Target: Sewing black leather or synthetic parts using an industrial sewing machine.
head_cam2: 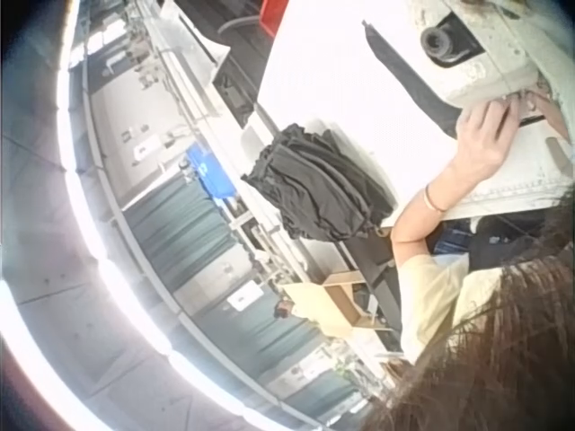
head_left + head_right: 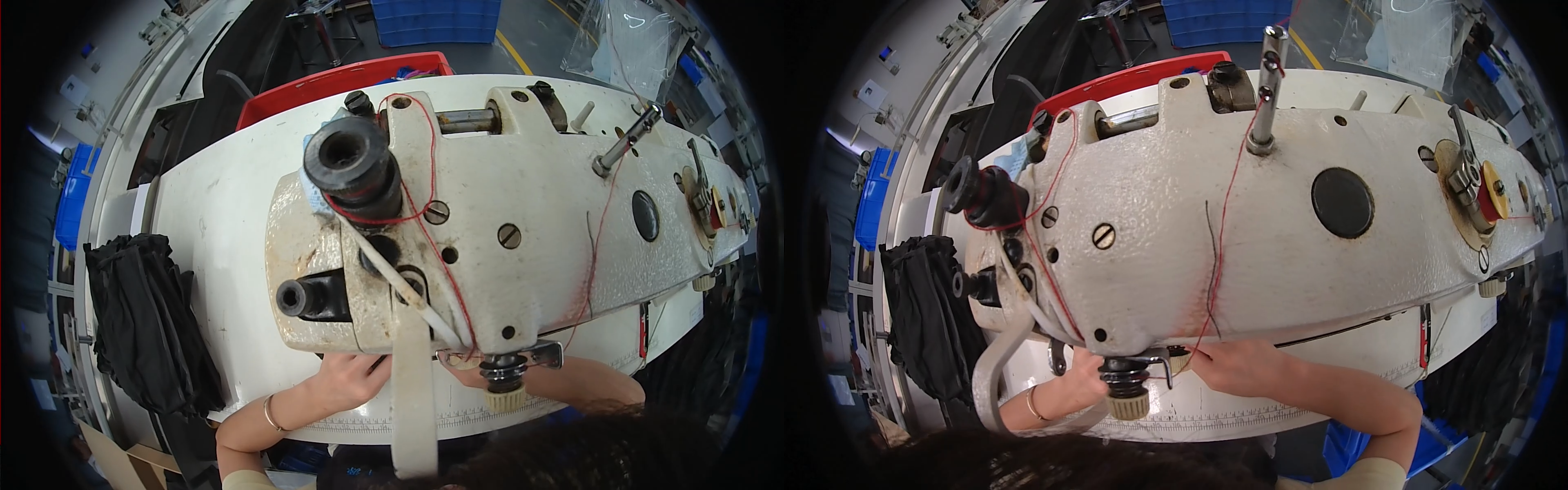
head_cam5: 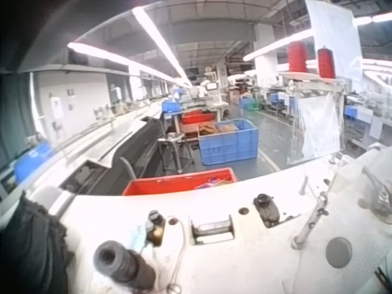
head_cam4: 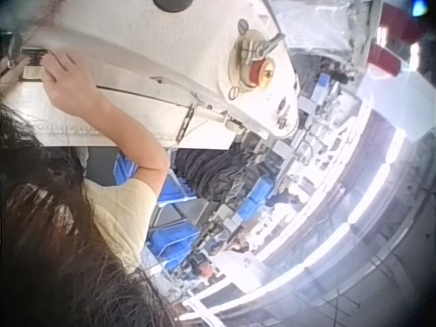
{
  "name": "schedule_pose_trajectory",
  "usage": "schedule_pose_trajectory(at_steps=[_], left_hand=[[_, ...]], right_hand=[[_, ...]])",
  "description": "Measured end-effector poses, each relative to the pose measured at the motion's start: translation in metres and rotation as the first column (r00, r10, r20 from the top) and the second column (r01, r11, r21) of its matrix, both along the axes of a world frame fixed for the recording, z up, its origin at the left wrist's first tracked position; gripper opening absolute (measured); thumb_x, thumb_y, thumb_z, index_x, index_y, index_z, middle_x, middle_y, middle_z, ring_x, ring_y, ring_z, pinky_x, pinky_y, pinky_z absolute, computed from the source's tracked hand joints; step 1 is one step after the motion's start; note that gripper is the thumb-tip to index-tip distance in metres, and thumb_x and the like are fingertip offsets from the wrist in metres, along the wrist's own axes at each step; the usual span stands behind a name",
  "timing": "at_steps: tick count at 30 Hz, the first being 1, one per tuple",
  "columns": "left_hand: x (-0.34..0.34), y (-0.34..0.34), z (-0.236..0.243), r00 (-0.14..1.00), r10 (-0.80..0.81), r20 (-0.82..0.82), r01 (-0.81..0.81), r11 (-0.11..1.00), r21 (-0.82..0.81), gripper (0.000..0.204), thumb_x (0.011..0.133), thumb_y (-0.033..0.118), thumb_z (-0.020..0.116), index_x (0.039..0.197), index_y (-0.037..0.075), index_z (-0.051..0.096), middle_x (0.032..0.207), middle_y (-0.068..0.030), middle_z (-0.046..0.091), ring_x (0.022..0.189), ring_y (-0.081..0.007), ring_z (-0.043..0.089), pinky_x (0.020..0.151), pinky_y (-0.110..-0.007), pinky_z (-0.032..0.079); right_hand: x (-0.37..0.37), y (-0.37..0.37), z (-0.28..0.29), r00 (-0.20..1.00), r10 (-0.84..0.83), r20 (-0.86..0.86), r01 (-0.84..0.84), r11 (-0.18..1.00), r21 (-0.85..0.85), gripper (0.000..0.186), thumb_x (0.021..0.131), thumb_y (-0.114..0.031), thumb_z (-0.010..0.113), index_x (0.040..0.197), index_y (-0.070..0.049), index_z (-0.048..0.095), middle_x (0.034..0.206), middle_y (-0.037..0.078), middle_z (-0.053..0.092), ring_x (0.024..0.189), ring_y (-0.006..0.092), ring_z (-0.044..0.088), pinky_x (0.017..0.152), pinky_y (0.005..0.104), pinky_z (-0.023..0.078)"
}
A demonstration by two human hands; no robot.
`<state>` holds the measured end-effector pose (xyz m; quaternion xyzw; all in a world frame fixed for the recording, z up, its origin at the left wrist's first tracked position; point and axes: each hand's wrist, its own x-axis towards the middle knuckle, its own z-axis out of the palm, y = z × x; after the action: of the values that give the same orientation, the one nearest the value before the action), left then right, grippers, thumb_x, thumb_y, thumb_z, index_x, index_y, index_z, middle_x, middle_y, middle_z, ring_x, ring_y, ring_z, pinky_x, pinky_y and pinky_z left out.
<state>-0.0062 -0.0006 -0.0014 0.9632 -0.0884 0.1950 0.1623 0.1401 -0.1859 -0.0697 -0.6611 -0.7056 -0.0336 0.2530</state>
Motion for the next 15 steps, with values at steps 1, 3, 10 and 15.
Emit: schedule_pose_trajectory(at_steps=[1, 3, 10, 15], left_hand=[[-0.002, 0.0, -0.003, 1.0, -0.003, 0.0, 0.003, 1.0, 0.002, 0.035, 0.054, 0.006, 0.059, 0.088, -0.001, 0.067, 0.096, -0.0134, 0.062, 0.093, -0.029, 0.059, 0.08, -0.043, 0.049], [-0.009, 0.001, -0.013, 0.999, -0.032, -0.038, 0.033, 0.999, 0.025, 0.035, 0.055, 0.006, 0.062, 0.089, -0.001, 0.067, 0.096, -0.0142, 0.062, 0.092, -0.0298, 0.061, 0.081, -0.043, 0.05], [-0.023, 0.011, -0.027, 0.731, -0.243, -0.638, -0.196, 0.821, -0.536, 0.056, 0.093, 0.041, 0.032, 0.125, -0.005, 0.038, 0.114, -0.0224, 0.053, 0.089, -0.0259, 0.06, 0.069, -0.035, 0.054], [-0.025, 0.012, -0.047, 0.888, -0.207, -0.41, 0.05, 0.931, -0.36, 0.043, 0.082, 0.03, 0.051, 0.112, 0.0, 0.05, 0.1, -0.0149, 0.06, 0.073, -0.0195, 0.063, 0.055, -0.029, 0.053]], right_hand=[[0.001, -0.001, 0.0, 1.0, -0.002, 0.002, 0.002, 1.0, 0.001, 0.013, 0.075, -0.01, 0.054, 0.085, -0.005, 0.061, 0.081, 0.001, 0.058, 0.053, 0.0134, 0.058, 0.037, 0.0273, 0.045], [-0.001, -0.002, 0.002, 1.0, -0.007, 0.007, 0.007, 1.0, 0.002, 0.013, 0.075, -0.01, 0.054, 0.085, -0.005, 0.061, 0.081, 0.001, 0.058, 0.054, 0.0132, 0.058, 0.038, 0.0272, 0.045], [-0.002, -0.006, 0.003, 1.0, -0.016, 0.019, 0.016, 1.0, -0.005, 0.013, 0.075, -0.01, 0.055, 0.084, -0.005, 0.062, 0.082, 0.001, 0.058, 0.054, 0.0127, 0.058, 0.038, 0.0266, 0.045], [-0.004, -0.006, 0.003, 1.0, -0.016, 0.021, 0.017, 1.0, -0.009, 0.013, 0.074, -0.01, 0.055, 0.084, -0.005, 0.062, 0.082, 0.001, 0.058, 0.054, 0.0123, 0.058, 0.038, 0.0262, 0.045]])
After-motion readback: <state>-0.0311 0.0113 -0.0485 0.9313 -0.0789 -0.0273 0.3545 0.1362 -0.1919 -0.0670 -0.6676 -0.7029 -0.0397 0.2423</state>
